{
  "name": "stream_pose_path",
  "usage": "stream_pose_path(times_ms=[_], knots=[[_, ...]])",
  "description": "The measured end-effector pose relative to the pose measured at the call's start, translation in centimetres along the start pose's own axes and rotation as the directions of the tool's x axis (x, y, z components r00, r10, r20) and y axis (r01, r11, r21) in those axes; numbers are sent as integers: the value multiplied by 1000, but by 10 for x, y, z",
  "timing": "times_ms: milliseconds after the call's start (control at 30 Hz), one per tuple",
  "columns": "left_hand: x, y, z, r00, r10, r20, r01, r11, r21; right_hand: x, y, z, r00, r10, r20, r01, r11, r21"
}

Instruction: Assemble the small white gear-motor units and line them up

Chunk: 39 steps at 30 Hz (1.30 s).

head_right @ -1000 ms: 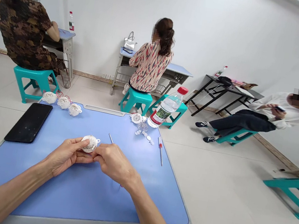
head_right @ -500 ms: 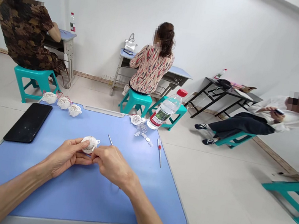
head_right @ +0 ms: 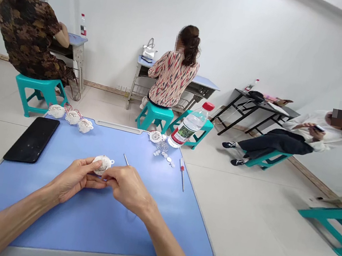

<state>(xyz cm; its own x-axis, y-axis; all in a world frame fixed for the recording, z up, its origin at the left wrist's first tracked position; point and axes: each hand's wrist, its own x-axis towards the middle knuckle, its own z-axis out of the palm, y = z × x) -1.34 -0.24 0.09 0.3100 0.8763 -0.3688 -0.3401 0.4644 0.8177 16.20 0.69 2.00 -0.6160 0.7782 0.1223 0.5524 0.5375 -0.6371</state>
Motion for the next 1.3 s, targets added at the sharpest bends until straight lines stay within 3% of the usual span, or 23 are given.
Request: stream_pose_path(times_ms=[400, 500, 600, 667, 833, 1100, 1300], knots=[[-1, -1, 0, 1000, -11, -14, 11, 1000, 3, -2, -2, -2, 999, -14, -29, 13, 1000, -17], [0, -2, -1, 999, -16, -31, 17, 1000, 15, -1, -2, -4, 988, 13, -154, -6, 999, 45], [1, -4, 0, 999, -25, -48, 26, 999, 29, 3, 1, -5, 944, 6, -329, 24, 996, 88], [2, -4, 0, 998, -28, -48, 30, 999, 32, 6, 4, -5, 923, 25, -385, 31, 990, 137], [2, -4, 0, 998, -37, -60, 38, 999, 32, 10, 16, -1, 931, 98, -353, -20, 976, 217], [4, -3, 1, 997, -36, -72, 37, 999, 13, 10, 21, -2, 939, -61, -339, 97, 991, 89], [2, -4, 1, 998, -32, -53, 32, 999, -4, 11, 21, 2, 946, -84, -313, 111, 991, 71]])
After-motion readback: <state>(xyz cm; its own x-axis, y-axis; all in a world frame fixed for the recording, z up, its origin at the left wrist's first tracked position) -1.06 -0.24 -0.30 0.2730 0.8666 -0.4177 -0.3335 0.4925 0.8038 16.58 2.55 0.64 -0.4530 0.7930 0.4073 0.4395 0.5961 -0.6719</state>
